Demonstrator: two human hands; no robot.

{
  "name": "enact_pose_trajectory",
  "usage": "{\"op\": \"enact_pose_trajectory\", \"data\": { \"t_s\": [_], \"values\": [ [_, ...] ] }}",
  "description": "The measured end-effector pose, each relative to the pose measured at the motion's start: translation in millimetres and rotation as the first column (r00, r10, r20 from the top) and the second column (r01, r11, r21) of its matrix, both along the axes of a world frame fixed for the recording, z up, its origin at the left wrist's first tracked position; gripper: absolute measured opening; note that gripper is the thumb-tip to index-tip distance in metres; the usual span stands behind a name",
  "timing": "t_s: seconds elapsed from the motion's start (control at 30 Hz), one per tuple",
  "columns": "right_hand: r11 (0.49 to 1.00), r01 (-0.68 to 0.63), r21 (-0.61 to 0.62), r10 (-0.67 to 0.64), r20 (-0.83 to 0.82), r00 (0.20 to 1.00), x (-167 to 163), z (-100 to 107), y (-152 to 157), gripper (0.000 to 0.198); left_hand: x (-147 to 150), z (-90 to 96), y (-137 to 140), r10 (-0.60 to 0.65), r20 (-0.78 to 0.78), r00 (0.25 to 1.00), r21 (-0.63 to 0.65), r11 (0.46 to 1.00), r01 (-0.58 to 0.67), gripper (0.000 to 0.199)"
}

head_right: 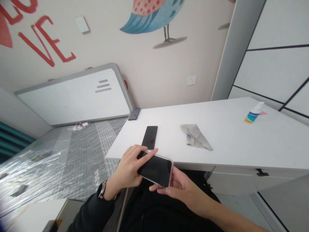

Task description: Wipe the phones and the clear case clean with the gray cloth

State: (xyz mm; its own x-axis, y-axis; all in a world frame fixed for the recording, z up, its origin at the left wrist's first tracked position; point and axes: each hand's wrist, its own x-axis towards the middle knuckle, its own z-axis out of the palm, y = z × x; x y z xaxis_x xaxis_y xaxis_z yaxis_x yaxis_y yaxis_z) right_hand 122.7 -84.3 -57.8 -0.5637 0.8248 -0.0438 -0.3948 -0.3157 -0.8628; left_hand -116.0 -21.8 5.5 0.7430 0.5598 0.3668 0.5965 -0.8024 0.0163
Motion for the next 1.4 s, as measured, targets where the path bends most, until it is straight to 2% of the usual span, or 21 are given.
{"op": "enact_pose_trajectory", "data": {
  "t_s": [0.1, 0.27, 0.4, 0.73, 0.93, 1.1, 1.23, 1.4],
  "values": [
    [0.998, 0.067, -0.009, -0.067, 0.024, 0.997, -2.5, -2.2, 4.8, 0.065, 5.7, -3.9, -4.5, 0.069, -0.031, 0.997, 0.030, 0.997, -0.068, 0.084],
    [0.992, 0.124, -0.024, -0.123, 0.038, 0.992, -4.2, -5.1, 10.7, 0.064, 12.6, -8.7, -10.2, 0.129, -0.103, 0.986, 0.004, 0.992, -0.129, 0.089],
    [0.990, 0.138, -0.016, -0.136, 0.088, 0.987, -3.2, -9.3, 10.2, 0.061, 16.0, -9.7, -12.5, 0.148, -0.100, 0.984, 0.002, 0.989, -0.149, 0.089],
    [0.988, 0.153, 0.014, -0.154, 0.084, 0.985, 1.6, -11.8, 6.0, 0.060, 17.8, -10.7, -9.6, 0.146, -0.040, 0.989, -0.083, 0.985, -0.148, 0.095],
    [0.989, 0.099, 0.112, -0.114, 0.133, 0.985, 5.6, 8.8, 1.1, 0.061, 15.4, -9.8, -6.6, 0.100, 0.137, 0.986, -0.350, 0.936, -0.046, 0.091],
    [0.988, -0.011, 0.155, -0.003, 0.091, 0.996, 9.1, 22.2, 1.4, 0.070, 10.6, -1.8, -4.9, 0.053, 0.230, 0.972, -0.435, 0.899, 0.054, 0.090],
    [0.985, 0.012, 0.175, -0.034, 0.123, 0.992, 9.8, 23.2, 3.6, 0.066, 10.6, -2.1, -5.4, 0.041, 0.200, 0.979, -0.480, 0.875, 0.061, 0.089],
    [0.980, 0.026, 0.199, -0.068, 0.207, 0.976, 11.3, 24.9, 2.3, 0.062, 13.6, -12.8, -6.7, 0.072, 0.261, 0.963, -0.567, 0.819, 0.093, 0.113]
  ]
}}
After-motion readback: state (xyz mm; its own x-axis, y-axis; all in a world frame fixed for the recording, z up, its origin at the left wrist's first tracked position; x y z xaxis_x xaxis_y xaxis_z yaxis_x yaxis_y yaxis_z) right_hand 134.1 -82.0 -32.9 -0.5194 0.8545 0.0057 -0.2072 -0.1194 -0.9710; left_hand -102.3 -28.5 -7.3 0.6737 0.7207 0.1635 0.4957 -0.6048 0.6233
